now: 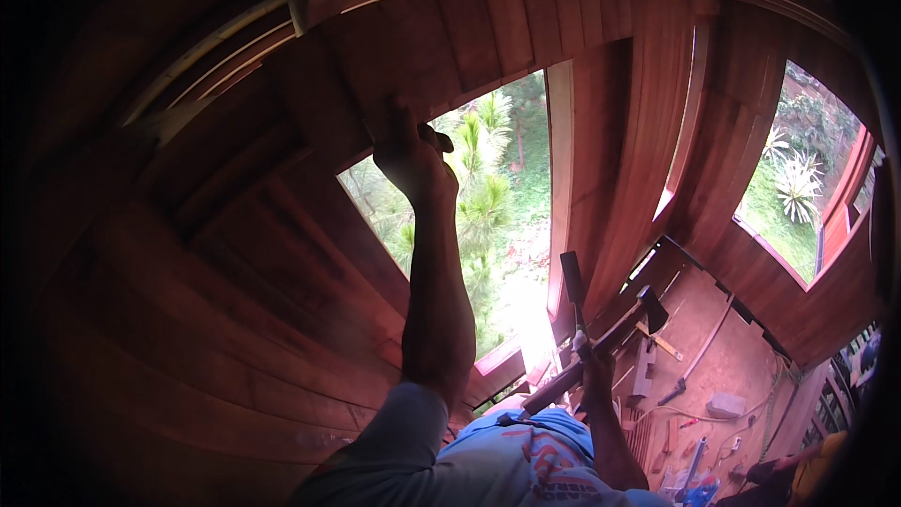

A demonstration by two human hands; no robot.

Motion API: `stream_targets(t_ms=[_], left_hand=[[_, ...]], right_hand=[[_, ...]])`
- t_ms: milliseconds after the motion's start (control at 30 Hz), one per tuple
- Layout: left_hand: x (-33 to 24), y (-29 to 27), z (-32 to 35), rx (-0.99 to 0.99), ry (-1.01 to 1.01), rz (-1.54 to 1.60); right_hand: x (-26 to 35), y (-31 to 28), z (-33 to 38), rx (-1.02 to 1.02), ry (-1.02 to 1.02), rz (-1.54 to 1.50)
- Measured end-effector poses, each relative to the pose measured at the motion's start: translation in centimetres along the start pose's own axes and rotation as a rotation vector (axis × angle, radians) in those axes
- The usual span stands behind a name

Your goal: The person hammers nails into wooden planks on the ceiling of a wooden structure using a hammer. The person repeatedly positions nails and strikes them to secure the planks.

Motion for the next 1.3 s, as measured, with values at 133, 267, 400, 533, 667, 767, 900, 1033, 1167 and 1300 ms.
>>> stream_targets(t_ms=[133, 267, 400, 533, 667, 767, 900, 1033, 1167, 1300], left_hand=[[-1.0, 1.0, 0.9, -0.006, -0.003, -0.064], [-1.4, 1.3, 1.2, -0.005, -0.032, -0.055], [-1.5, 1.3, 1.5, 0.002, -0.004, -0.115], [-1.6, 0.6, 1.1, 0.086, 0.163, -0.385], [-1.2, 0.8, 1.6, 0.05, 0.082, -0.248], [-1.2, 0.6, 1.6, 0.017, 0.032, -0.137], [-2.0, 0.8, 2.1, 0.025, 0.03, -0.197], [-3.4, 1.9, 2.6, -0.006, -0.02, -0.148], [-3.8, 2.6, 3.3, 0.008, 0.0, -0.068], [-3.1, 2.3, 3.2, -0.006, -0.038, -0.027]], right_hand=[[-0.7, -0.5, 0.2, 0.011, 0.055, -0.053], [-0.8, -0.5, -0.1, 0.012, 0.067, -0.047], [-0.7, -0.1, 0.1, -0.004, 0.093, -0.029], [-1.4, 0.2, 0.5, 0.016, 0.142, -0.081], [-3.6, -0.9, 0.6, -0.001, 0.133, -0.136], [-3.4, -0.9, 0.8, -0.007, 0.113, -0.139], [-2.6, -0.4, 1.7, -0.065, 0.143, -0.161], [-2.2, -0.5, 2.2, -0.065, 0.163, -0.137], [-2.9, -0.9, 2.2, -0.074, 0.148, -0.137], [-4.5, -1.4, 1.6, -0.041, 0.13, -0.142]])
Point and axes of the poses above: each hand's wrist, its own z-axis away from the middle knuckle, its own y-axis out of the palm, x = y × z, the point moved 5 cm from there along -z, towards the middle knuckle, and after that the axes turned 9 degrees about x, right-handed, at the moved point
